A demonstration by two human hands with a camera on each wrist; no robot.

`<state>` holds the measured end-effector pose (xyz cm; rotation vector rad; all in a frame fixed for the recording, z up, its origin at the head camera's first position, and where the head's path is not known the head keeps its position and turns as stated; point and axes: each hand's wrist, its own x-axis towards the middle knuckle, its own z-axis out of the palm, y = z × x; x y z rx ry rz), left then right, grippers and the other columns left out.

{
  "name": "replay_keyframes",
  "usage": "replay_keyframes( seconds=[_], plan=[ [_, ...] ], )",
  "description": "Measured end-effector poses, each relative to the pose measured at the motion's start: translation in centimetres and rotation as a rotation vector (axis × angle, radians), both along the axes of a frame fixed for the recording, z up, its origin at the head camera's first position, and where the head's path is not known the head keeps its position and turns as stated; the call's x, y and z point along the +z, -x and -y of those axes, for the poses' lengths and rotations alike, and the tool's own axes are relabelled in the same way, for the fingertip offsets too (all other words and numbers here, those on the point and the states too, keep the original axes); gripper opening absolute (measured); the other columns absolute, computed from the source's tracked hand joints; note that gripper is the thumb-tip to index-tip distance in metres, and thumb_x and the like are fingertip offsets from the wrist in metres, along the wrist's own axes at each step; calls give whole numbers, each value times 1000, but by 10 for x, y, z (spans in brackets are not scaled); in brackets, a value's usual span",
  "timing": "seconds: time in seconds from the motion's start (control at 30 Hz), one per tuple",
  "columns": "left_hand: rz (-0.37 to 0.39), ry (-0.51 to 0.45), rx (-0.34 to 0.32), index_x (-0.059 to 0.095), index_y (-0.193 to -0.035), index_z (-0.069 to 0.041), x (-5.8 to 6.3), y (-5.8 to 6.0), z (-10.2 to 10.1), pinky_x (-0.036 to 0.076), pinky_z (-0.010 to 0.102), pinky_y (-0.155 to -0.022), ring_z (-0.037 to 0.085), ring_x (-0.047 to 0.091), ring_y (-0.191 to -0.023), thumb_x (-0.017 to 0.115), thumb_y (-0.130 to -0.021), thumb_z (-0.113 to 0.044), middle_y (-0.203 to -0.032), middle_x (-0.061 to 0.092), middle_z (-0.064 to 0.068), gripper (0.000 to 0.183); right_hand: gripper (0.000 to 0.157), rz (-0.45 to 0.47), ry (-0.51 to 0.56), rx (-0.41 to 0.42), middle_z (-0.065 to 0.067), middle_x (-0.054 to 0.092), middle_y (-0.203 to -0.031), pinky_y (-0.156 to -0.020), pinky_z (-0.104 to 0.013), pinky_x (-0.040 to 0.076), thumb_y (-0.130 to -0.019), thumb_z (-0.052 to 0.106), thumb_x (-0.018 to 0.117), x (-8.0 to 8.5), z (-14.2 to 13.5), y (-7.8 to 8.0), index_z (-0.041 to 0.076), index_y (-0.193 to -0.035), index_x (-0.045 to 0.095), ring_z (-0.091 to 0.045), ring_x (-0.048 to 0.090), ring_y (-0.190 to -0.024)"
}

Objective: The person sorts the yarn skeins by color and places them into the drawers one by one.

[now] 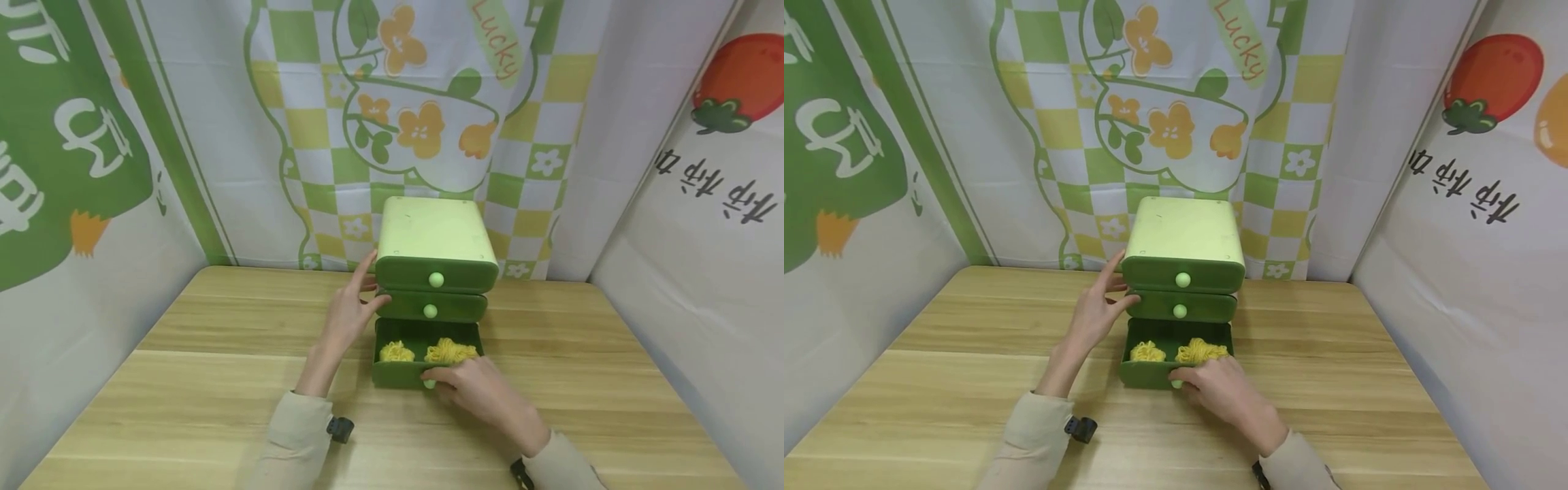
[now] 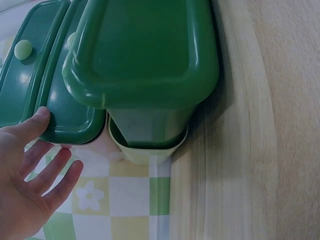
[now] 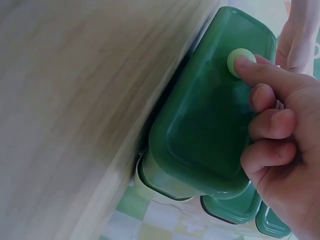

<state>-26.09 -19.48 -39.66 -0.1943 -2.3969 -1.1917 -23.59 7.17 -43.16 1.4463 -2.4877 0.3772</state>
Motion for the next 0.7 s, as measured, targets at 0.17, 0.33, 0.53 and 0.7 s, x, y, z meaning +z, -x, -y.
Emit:
replay_keyframes(
  seconds=[0.17,0.33,0.53,0.7],
  plan=[
    [-1,7,4,26,-157,-30,1,-1,0,62,45,-81,35,69,-110,77,-87,-23,-123,70,15,87,25,-54,16,4,14,66,-65,-40,-7,24,-86,12,75,1,3,4,26,-107,77,10,28,-47],
    [5,3,0,26,-157,-30,2,0,-1,61,47,-82,36,69,-110,77,-87,-22,-123,70,15,87,23,-88,28,-4,13,71,-71,-41,-8,26,-85,15,77,1,7,12,27,-105,77,8,32,-48],
    [8,-3,-11,25,-157,-31,2,1,-1,61,47,-82,36,68,-112,76,-87,-23,-124,69,15,87,20,-85,22,-40,12,76,-87,-47,-14,40,-86,20,77,3,10,25,29,-104,78,2,54,-57],
    [13,-24,-19,26,-157,-32,0,0,0,61,47,-83,35,67,-114,76,-88,-22,-124,69,15,86,18,-97,6,-53,10,77,-87,-48,-17,43,-87,24,76,3,14,37,29,-105,78,-3,58,-60]
  ],
)
